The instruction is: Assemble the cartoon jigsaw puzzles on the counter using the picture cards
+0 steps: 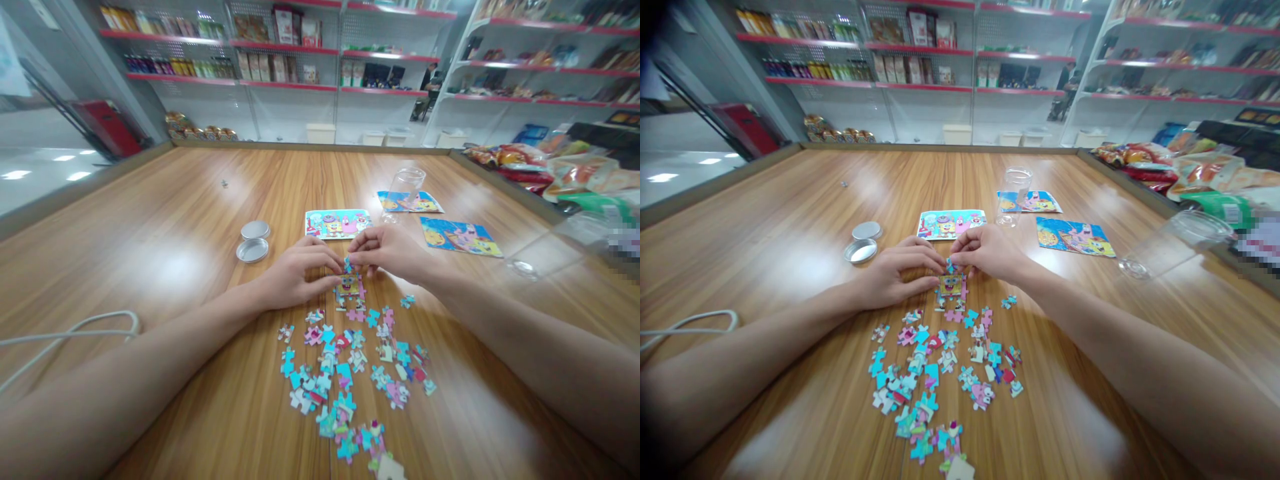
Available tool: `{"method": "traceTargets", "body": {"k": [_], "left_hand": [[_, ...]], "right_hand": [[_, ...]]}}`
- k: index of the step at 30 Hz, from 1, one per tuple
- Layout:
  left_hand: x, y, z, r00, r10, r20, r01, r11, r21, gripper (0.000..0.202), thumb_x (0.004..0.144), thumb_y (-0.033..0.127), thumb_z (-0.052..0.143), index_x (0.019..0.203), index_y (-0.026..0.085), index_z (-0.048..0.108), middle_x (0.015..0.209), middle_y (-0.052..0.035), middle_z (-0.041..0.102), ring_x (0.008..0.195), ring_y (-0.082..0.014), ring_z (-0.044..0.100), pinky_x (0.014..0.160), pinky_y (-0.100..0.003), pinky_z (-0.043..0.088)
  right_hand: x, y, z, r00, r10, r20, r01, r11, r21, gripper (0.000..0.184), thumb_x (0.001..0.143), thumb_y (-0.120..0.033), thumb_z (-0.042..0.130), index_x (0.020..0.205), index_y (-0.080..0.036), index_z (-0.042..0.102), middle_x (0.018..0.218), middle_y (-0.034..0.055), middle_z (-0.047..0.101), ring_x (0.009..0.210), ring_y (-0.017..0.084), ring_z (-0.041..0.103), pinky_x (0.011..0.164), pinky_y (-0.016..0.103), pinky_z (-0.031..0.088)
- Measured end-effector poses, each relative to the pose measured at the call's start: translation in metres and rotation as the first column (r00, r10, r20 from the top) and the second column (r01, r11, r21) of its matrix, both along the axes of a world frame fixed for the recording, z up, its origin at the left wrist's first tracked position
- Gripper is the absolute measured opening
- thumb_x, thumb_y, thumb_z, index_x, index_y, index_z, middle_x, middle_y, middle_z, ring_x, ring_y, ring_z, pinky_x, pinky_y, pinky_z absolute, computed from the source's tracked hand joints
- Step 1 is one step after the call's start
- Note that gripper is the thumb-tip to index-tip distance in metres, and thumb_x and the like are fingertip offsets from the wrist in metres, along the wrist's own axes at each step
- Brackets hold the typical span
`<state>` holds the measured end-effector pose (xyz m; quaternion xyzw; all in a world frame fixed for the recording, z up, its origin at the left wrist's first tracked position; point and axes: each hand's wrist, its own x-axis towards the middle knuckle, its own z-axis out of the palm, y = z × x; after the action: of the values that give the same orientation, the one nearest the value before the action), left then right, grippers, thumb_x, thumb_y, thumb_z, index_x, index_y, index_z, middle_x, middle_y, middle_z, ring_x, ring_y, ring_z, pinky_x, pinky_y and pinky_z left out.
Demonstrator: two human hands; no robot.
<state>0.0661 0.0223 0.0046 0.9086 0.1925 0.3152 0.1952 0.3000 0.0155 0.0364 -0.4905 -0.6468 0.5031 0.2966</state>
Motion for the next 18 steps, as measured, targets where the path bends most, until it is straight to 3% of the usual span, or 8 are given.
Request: {"method": "traceTargets", "body": {"k": [3,7,11,15,18], "left_hand": [[0.004,-0.002,-0.003,0.982,0.156,0.103,-0.132,0.970,-0.206,0.019,0.089,0.030,0.072,0.103,0.018,0.068,0.101,-0.0061,0.073,0.094,-0.0186,0.067,0.088,-0.037,0.055],[0.008,-0.001,-0.007,0.969,0.198,0.148,-0.131,0.919,-0.373,0.023,0.088,0.032,0.074,0.103,0.016,0.067,0.098,-0.0054,0.073,0.085,-0.0150,0.069,0.079,-0.030,0.057],[0.008,0.002,-0.009,0.966,0.231,0.118,-0.169,0.906,-0.387,0.023,0.088,0.032,0.074,0.103,0.016,0.069,0.090,-0.0046,0.073,0.081,-0.0152,0.069,0.072,-0.028,0.056],[0.007,0.003,-0.010,0.960,0.247,0.134,-0.172,0.893,-0.416,0.030,0.086,0.038,0.076,0.101,0.015,0.066,0.090,-0.0048,0.073,0.081,-0.0161,0.069,0.074,-0.031,0.056],[0.005,0.003,-0.009,0.951,0.291,0.104,-0.256,0.930,-0.265,0.028,0.084,0.038,0.078,0.098,0.017,0.066,0.089,-0.0030,0.072,0.084,-0.0165,0.066,0.077,-0.032,0.052]], "right_hand": [[-0.009,-0.004,-0.005,0.998,-0.055,-0.037,0.057,0.996,0.065,0.021,0.074,-0.027,0.078,0.085,-0.016,0.064,0.067,0.0009,0.070,0.048,0.008,0.057,0.043,0.021,0.045],[-0.014,-0.006,-0.008,0.999,-0.005,-0.040,0.012,0.985,0.173,0.020,0.078,-0.029,0.076,0.088,-0.015,0.067,0.076,0.0032,0.073,0.055,0.009,0.061,0.049,0.022,0.048],[-0.013,-0.007,-0.012,1.000,0.002,-0.027,0.007,0.949,0.316,0.016,0.083,-0.029,0.072,0.092,-0.015,0.070,0.085,0.0050,0.075,0.076,0.015,0.069,0.070,0.028,0.055],[-0.014,-0.007,-0.018,0.999,0.043,-0.010,-0.037,0.936,0.350,0.024,0.084,-0.031,0.072,0.103,-0.016,0.072,0.091,0.0058,0.076,0.082,0.017,0.070,0.072,0.029,0.055],[-0.013,-0.005,-0.022,0.999,0.006,0.046,-0.023,0.924,0.381,0.022,0.085,-0.028,0.069,0.103,-0.016,0.074,0.091,0.0058,0.076,0.078,0.015,0.067,0.070,0.028,0.053]]}}
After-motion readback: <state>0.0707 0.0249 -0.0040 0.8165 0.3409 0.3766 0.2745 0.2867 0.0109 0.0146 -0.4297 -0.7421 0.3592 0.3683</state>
